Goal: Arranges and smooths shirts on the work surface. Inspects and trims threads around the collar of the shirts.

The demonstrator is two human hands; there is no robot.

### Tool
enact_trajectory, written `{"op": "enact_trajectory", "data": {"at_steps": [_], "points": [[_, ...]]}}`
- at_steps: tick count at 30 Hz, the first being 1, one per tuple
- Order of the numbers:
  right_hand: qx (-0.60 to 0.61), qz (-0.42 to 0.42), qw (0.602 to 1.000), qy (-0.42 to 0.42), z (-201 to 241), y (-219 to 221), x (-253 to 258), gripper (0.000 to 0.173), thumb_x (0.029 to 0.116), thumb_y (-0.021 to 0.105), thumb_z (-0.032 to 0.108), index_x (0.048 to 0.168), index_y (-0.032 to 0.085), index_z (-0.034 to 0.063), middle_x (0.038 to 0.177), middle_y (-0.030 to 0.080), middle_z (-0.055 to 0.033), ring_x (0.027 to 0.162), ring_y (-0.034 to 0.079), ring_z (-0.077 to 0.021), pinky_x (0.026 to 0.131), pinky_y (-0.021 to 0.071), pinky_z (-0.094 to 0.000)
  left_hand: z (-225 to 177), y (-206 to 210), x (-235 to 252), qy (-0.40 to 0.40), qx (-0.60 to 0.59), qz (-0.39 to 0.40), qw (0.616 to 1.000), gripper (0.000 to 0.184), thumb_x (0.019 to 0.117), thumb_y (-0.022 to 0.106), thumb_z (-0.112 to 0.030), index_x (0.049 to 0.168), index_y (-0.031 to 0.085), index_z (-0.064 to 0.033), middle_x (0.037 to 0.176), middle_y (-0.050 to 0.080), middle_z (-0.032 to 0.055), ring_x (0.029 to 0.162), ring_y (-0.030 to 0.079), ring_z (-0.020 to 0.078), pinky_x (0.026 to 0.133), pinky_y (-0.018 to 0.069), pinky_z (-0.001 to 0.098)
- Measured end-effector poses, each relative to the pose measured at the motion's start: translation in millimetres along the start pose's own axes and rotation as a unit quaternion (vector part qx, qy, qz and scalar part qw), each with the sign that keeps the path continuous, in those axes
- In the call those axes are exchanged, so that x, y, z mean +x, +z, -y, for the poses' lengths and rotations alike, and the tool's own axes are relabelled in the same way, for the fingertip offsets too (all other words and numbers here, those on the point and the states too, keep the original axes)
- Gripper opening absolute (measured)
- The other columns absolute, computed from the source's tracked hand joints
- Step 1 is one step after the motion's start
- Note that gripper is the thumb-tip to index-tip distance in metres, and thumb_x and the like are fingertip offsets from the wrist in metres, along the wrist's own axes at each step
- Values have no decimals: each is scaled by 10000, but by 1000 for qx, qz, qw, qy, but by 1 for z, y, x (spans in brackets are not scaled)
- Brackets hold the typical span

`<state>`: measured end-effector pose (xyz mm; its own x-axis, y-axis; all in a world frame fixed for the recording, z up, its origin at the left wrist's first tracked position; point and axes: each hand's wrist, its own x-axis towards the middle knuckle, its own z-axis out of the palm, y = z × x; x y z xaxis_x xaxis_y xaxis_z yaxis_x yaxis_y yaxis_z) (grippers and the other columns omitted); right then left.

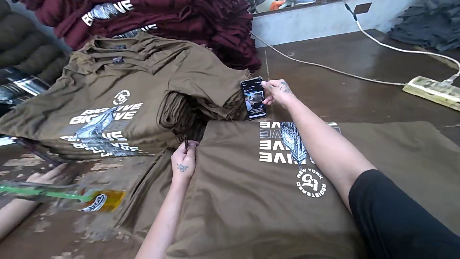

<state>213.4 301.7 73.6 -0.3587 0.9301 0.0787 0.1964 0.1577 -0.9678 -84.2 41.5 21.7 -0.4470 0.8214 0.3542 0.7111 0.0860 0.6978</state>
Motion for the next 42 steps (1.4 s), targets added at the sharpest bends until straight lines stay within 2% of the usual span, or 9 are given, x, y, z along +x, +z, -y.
{"op": "enact_trajectory", "data": {"at_steps": [5,11,16,22,28,32,34,39,42], "points": [[16,7,1000,12,0,-2,-2,436,1087,492,405,1184,670,19,988,707,-153,655,703,-196,614,609,-328,-2,0,-1,0,-6,-3,1000,316,1054,418,-163,1081,700,-23,839,643,52,762,574,69,737,458,310],[16,24,999,33,-1,-5,-3,548,1084,424,501,1282,644,39,991,702,-139,629,677,-181,576,582,-309,0,1,0,10,-10,-5,1000,318,1049,418,-168,1069,699,-22,866,658,50,792,590,60,756,468,307],[-3,34,998,51,-7,-4,-2,598,1080,398,540,1331,617,43,1034,698,-155,675,677,-202,607,580,-336,-1,-1,0,-2,5,5,1000,337,1050,414,-197,1092,700,-24,900,670,106,847,623,161,798,478,428],[-7,29,998,55,-10,-4,-3,585,1077,409,538,1289,638,44,970,692,-136,631,650,-178,565,549,-305,0,0,0,7,3,-1,1000,336,1046,413,-188,1085,704,-25,896,675,94,831,621,134,786,480,398],[-12,36,998,59,-12,-4,-3,591,1075,397,550,1321,631,66,966,695,-127,630,640,-170,557,533,-293,1,0,1,9,2,-3,1000,331,1045,413,-181,1076,703,-24,887,670,83,819,611,124,780,475,386],[1,31,998,45,-10,-4,-5,576,1095,367,515,1291,633,44,933,688,-118,629,633,-164,564,531,-297,1,0,0,11,-1,-3,1000,326,1043,416,-179,1071,702,-23,877,665,77,809,605,113,769,474,370],[12,36,999,29,-9,-5,-4,571,1107,343,492,1299,617,29,970,683,-125,624,631,-162,572,541,-299,1,0,0,8,-3,-1,1000,326,1046,416,-182,1075,701,-26,876,664,73,801,601,114,764,473,372],[23,43,999,-6,-4,-4,-4,473,1116,379,419,1344,607,73,986,660,-112,609,606,-142,555,525,-284,0,0,0,-1,-7,-1,1000,317,1051,421,-181,1072,702,-35,847,647,57,763,581,103,738,463,356],[15,45,998,-40,-2,-3,-5,406,1116,402,376,1267,625,73,987,655,-101,573,595,-123,536,534,-272,0,0,0,1,-9,0,1000,322,1056,418,-178,1081,701,-25,872,660,78,796,597,123,760,469,375]]}}
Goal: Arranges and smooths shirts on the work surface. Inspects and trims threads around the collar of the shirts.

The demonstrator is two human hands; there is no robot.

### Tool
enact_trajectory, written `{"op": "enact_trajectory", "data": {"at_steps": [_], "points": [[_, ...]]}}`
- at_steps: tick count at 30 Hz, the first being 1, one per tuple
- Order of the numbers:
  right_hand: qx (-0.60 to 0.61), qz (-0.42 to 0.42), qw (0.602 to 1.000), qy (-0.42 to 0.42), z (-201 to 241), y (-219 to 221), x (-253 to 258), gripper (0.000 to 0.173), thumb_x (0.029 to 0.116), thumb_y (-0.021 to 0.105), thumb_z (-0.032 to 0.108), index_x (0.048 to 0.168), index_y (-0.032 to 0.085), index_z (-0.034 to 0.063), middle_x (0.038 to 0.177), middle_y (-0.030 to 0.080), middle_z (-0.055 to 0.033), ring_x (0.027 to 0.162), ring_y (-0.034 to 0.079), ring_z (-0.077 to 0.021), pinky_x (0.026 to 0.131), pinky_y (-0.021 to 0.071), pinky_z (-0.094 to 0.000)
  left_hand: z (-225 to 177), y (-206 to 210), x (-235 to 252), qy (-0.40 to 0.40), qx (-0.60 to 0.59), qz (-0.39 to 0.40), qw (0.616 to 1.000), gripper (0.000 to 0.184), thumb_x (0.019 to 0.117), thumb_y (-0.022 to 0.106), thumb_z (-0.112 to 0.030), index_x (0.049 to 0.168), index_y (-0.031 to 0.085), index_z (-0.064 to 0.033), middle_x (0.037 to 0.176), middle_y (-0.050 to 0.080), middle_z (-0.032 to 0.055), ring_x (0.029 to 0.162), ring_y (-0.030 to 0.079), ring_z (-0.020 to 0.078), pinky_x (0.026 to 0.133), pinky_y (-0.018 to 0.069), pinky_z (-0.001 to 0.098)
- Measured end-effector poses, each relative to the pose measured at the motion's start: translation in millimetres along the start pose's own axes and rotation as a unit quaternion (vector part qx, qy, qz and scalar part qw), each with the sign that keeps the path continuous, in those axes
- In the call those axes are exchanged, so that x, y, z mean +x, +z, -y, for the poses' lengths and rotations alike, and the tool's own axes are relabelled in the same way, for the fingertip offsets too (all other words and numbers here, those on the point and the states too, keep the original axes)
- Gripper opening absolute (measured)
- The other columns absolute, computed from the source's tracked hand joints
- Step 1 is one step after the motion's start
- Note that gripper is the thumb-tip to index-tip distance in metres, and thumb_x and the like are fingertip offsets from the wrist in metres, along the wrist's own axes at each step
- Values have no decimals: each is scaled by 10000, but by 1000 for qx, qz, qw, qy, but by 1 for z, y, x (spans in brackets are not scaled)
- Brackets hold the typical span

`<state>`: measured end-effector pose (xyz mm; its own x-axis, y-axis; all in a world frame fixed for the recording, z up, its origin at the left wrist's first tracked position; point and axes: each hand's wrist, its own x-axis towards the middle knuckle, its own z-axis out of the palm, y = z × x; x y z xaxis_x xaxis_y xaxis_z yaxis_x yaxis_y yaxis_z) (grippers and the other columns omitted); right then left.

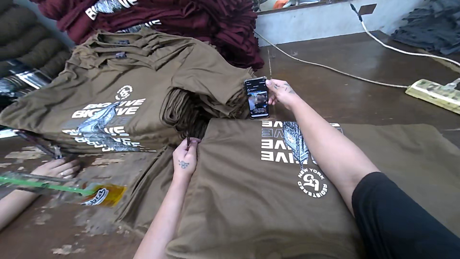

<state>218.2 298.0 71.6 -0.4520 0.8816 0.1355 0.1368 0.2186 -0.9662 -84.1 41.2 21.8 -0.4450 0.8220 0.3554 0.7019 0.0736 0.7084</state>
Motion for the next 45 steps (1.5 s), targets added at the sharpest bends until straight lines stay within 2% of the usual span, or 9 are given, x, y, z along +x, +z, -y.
{"op": "enact_trajectory", "data": {"at_steps": [3,9,20,28,35,37,40,43,45], "points": [[-9,1,1000,-16,1,0,-2,392,1122,397,347,1237,621,46,896,641,-106,564,605,-140,546,550,-291,-2,-1,0,8,-3,4,1000,334,1060,407,-159,1088,705,-11,940,690,111,871,636,156,813,492,414],[-16,22,999,-17,6,0,-7,378,1124,394,330,1242,610,43,940,653,-111,585,632,-142,563,571,-290,-6,-1,-6,-4,7,5,1000,331,1059,405,-163,1096,696,-9,896,672,124,837,623,188,785,478,446],[4,14,1000,6,3,19,-18,478,1124,363,388,1326,616,36,970,666,-116,597,605,-127,590,549,-289,-17,-22,-62,-13,19,-33,999,339,1041,390,-151,1075,677,26,927,678,65,815,579,11,752,455,227],[-6,25,997,67,-9,20,-12,637,1098,294,543,1359,582,39,977,651,-150,584,610,-173,572,552,-317,-13,-22,-58,-21,8,-30,999,312,1055,414,-164,1044,685,-9,849,647,9,759,562,-20,719,448,203],[5,20,999,49,-3,21,-18,590,1106,306,512,1381,561,56,1021,657,-163,562,618,-182,542,559,-319,-10,-21,-55,-24,14,-28,999,326,1065,401,-172,1070,690,-21,867,662,36,774,589,40,742,472,277],[16,14,999,36,2,23,-20,539,1117,313,466,1413,550,83,1052,662,-156,555,615,-173,541,557,-314,-8,-20,-57,-7,40,-55,998,340,1065,396,-180,1107,689,-12,937,700,98,862,650,127,807,504,355],[11,6,1000,23,3,25,-24,499,1120,340,430,1402,551,77,1044,668,-143,537,613,-156,529,562,-304,-19,-24,-50,107,149,-91,979,342,1030,417,-137,1179,669,40,1064,697,241,975,694,383,841,530,581],[16,5,1000,20,3,23,-21,501,1116,353,431,1393,563,71,1063,672,-154,556,622,-162,545,566,-314,-70,-25,-7,227,187,-66,954,305,959,556,-111,1210,704,-20,1182,666,229,984,687,412,749,543,612],[19,11,1000,18,0,24,-23,498,1117,352,426,1380,574,66,1077,673,-149,561,627,-159,547,568,-313,-108,-12,28,257,201,-9,945,385,923,637,-86,1305,678,-74,1377,612,191,1022,697,416,754,558,633]]}}
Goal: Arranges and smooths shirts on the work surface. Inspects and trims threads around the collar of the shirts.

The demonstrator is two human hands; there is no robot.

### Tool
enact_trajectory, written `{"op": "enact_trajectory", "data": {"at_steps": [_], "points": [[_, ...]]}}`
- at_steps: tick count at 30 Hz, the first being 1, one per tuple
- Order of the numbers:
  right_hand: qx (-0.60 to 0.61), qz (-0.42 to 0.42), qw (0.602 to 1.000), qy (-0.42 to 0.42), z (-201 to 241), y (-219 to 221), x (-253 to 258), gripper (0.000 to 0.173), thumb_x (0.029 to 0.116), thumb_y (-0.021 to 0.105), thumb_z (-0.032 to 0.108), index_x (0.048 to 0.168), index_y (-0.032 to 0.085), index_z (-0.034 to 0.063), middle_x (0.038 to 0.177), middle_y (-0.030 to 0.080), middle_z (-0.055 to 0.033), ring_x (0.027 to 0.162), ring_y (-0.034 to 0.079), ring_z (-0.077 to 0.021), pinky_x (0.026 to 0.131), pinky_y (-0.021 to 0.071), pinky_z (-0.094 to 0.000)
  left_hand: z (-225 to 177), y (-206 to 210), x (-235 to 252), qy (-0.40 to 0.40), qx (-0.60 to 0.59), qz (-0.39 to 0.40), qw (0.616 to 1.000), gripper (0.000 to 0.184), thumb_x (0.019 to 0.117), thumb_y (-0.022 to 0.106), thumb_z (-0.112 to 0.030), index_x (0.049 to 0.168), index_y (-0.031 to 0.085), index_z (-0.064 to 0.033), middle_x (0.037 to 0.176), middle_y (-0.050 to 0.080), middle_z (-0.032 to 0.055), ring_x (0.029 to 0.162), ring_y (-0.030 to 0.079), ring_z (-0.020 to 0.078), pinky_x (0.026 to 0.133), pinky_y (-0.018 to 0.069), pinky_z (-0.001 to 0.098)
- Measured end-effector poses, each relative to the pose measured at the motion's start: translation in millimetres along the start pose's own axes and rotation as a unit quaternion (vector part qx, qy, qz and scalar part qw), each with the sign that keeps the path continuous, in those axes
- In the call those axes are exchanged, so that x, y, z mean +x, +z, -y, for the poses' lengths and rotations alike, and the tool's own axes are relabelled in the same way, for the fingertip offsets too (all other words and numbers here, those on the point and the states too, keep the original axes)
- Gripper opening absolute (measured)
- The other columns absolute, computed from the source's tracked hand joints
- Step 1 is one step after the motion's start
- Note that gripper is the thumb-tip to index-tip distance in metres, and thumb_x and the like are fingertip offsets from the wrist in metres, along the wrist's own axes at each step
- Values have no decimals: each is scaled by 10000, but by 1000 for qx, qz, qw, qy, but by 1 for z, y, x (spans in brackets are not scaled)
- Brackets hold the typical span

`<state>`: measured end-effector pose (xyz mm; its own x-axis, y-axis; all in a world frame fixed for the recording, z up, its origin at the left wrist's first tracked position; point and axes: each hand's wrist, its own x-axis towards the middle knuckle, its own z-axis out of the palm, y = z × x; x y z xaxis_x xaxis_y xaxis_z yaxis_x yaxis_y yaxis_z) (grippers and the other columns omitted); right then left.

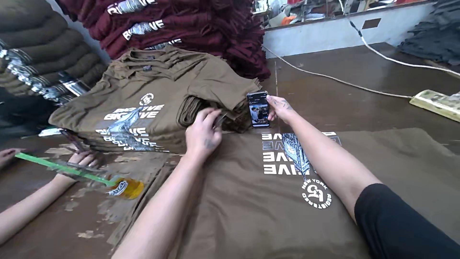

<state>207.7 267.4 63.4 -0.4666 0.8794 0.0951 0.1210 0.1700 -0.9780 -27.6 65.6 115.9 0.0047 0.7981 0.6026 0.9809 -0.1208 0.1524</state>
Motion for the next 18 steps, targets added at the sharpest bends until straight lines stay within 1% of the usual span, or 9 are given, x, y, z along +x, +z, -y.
{"op": "enact_trajectory", "data": {"at_steps": [2,3,4,6,8,10,12,15,18], "points": [[2,4,1000,-5,-2,0,-3,491,1121,348,416,1374,578,64,1036,680,-153,570,631,-171,559,571,-326,-6,11,50,32,43,91,994,578,878,664,-62,1445,587,-141,1583,445,142,953,711,423,717,566,637],[2,5,1000,-13,-4,0,-4,493,1124,344,412,1383,573,61,1005,682,-154,575,631,-176,571,573,-333,-4,17,71,41,81,142,986,674,854,681,-50,1499,535,-185,1630,378,126,933,713,427,705,562,643],[1,6,1000,-17,-5,0,-4,495,1124,345,412,1392,568,60,960,682,-153,574,629,-177,578,571,-337,2,24,89,37,117,182,976,713,841,703,-53,1509,524,-227,1626,393,103,965,707,434,721,551,663],[2,8,1000,-15,-6,-1,-2,501,1121,350,419,1391,571,59,904,681,-159,569,625,-184,585,570,-348,15,32,111,1,120,189,975,530,863,684,-48,1364,649,-214,1389,638,103,1064,684,445,785,515,715],[5,8,1000,-7,-4,-1,0,492,1120,356,419,1375,581,64,903,675,-152,561,613,-180,580,561,-342,20,27,130,-88,41,149,984,366,913,620,-93,1262,701,-169,1153,717,208,1078,667,480,831,476,755],[10,9,1000,-9,-8,1,4,481,1119,358,419,1354,593,71,944,672,-143,557,613,-174,567,565,-338,19,22,144,-160,-46,90,982,260,937,601,-132,1168,713,-92,1098,698,258,1092,647,478,881,453,744],[-1,7,1000,-20,-11,3,12,480,1116,361,432,1338,601,80,990,673,-143,565,617,-178,562,566,-341,12,17,153,-189,-96,49,976,240,942,641,-178,1144,721,-77,1106,701,237,1109,645,441,927,450,717],[-19,6,1000,-18,-8,8,18,494,1117,356,436,1362,603,85,1054,685,-165,608,653,-201,593,586,-364,7,18,141,-114,-44,105,987,255,916,691,-185,1158,732,-115,1090,719,199,1071,668,422,895,468,714],[-4,7,1000,8,-1,8,15,508,1122,345,426,1399,577,70,1032,677,-185,643,666,-216,625,590,-371,19,24,117,-38,23,169,985,377,925,715,-202,1299,690,-165,1236,703,153,1154,656,407,932,470,711]]}}
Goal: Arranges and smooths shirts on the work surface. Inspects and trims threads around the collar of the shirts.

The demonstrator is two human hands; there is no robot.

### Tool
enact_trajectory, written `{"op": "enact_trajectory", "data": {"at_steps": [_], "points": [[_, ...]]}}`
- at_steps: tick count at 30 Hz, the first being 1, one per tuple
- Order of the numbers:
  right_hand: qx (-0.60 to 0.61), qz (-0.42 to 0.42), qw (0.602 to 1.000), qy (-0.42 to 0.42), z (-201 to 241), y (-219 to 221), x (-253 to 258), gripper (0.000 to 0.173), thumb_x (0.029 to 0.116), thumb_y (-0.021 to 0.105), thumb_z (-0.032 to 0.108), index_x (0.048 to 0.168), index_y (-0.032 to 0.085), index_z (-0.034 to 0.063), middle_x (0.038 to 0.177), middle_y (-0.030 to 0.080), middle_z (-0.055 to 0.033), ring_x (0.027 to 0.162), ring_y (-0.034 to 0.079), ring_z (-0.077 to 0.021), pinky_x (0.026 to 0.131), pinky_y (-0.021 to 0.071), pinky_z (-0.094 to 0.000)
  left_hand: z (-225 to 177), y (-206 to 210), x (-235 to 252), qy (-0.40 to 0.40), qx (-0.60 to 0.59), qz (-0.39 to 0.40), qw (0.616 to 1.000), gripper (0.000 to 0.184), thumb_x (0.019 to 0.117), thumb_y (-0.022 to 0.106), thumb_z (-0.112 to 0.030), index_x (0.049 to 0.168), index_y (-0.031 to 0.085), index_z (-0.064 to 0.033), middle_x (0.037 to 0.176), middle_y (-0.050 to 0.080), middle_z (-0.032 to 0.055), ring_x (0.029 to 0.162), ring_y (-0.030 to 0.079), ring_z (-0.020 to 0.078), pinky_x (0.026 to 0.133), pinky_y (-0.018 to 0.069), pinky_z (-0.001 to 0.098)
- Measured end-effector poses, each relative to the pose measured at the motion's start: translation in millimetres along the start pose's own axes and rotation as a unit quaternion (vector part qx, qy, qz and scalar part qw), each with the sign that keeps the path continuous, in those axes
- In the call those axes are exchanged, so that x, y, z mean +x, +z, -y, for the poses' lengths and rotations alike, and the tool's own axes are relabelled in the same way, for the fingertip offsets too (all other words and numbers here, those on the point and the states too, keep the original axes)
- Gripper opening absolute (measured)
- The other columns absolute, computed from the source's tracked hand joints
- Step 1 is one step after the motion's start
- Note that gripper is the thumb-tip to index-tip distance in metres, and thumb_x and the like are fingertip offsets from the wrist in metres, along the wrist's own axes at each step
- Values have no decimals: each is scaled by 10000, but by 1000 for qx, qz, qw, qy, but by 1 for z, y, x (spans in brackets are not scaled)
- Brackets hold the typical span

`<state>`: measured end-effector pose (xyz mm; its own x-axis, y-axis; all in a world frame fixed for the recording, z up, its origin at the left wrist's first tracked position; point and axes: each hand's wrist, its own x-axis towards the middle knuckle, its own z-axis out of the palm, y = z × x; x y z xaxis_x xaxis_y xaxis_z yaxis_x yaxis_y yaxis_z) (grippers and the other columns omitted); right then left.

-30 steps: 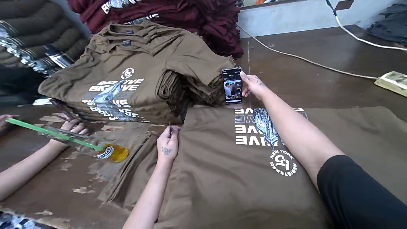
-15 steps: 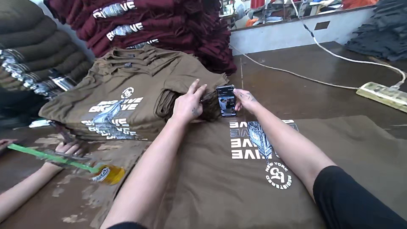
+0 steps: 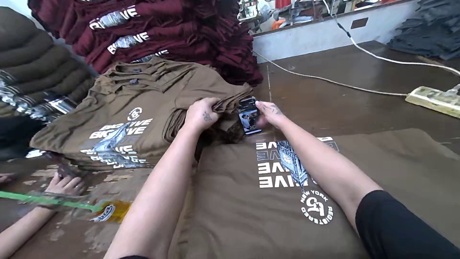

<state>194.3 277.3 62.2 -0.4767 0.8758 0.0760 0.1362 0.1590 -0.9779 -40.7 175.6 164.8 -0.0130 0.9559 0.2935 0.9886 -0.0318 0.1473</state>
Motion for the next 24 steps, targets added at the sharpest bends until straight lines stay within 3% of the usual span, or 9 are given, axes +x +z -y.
{"op": "enact_trajectory", "data": {"at_steps": [2,4,6,10,12,14,16,20,24], "points": [[11,1,1000,0,0,-1,-3,504,1122,346,422,1393,580,68,1026,679,-182,623,660,-207,605,588,-358,1,0,-18,-7,-56,-45,997,504,916,674,-109,1413,615,-161,1330,663,158,1227,623,397,993,450,693],[17,8,1000,-1,-2,-4,-4,515,1119,345,433,1417,567,77,1067,678,-181,610,653,-198,588,583,-350,-8,-3,-47,-6,-102,-106,989,547,926,610,-84,1465,565,-166,1364,649,141,1206,641,356,977,483,636],[18,12,1000,9,-4,-6,-3,538,1114,340,465,1445,547,95,1068,677,-176,594,640,-193,568,573,-341,-15,1,-85,23,-112,-151,982,506,917,579,-59,1419,594,-121,1284,677,156,1036,687,325,841,538,582],[0,17,999,30,-7,-9,-2,600,1095,324,539,1465,537,118,1112,678,-185,590,636,-199,560,565,-342,6,20,-173,60,-103,-111,987,401,968,496,-192,1324,668,-128,1344,666,65,1130,681,189,909,570,451],[-16,14,999,37,-7,-10,-4,618,1088,318,560,1445,551,112,1117,667,-196,609,643,-206,579,571,-347,23,31,-210,0,-124,-97,988,389,1011,430,-204,1286,692,-124,1277,703,52,1117,684,136,948,556,371],[-31,21,998,51,-7,-11,-4,625,1091,309,557,1447,547,102,1135,645,-205,661,658,-226,620,579,-360,37,45,-235,-102,-150,-92,979,394,1025,392,-182,1284,674,-91,1224,714,95,1096,682,153,947,533,386],[-43,27,997,64,-8,-8,-3,635,1094,299,548,1439,542,74,1114,651,-214,696,678,-245,653,589,-372,41,62,-245,-170,-162,-123,964,378,1031,388,-141,1262,668,-36,1110,720,152,980,687,202,862,525,425],[-55,16,996,63,-7,-5,-1,633,1099,299,535,1387,561,35,982,660,-191,675,679,-242,643,591,-367,40,67,-239,-175,-146,-138,964,369,1000,397,-101,1228,677,-24,999,717,162,855,679,230,761,520,440],[-55,7,995,82,-6,-4,-3,638,1087,313,562,1395,558,58,935,661,-186,657,686,-246,626,596,-368,41,69,-238,-181,-149,-134,963,361,1002,403,-85,1228,679,-30,1022,726,179,889,698,263,783,526,481]]}}
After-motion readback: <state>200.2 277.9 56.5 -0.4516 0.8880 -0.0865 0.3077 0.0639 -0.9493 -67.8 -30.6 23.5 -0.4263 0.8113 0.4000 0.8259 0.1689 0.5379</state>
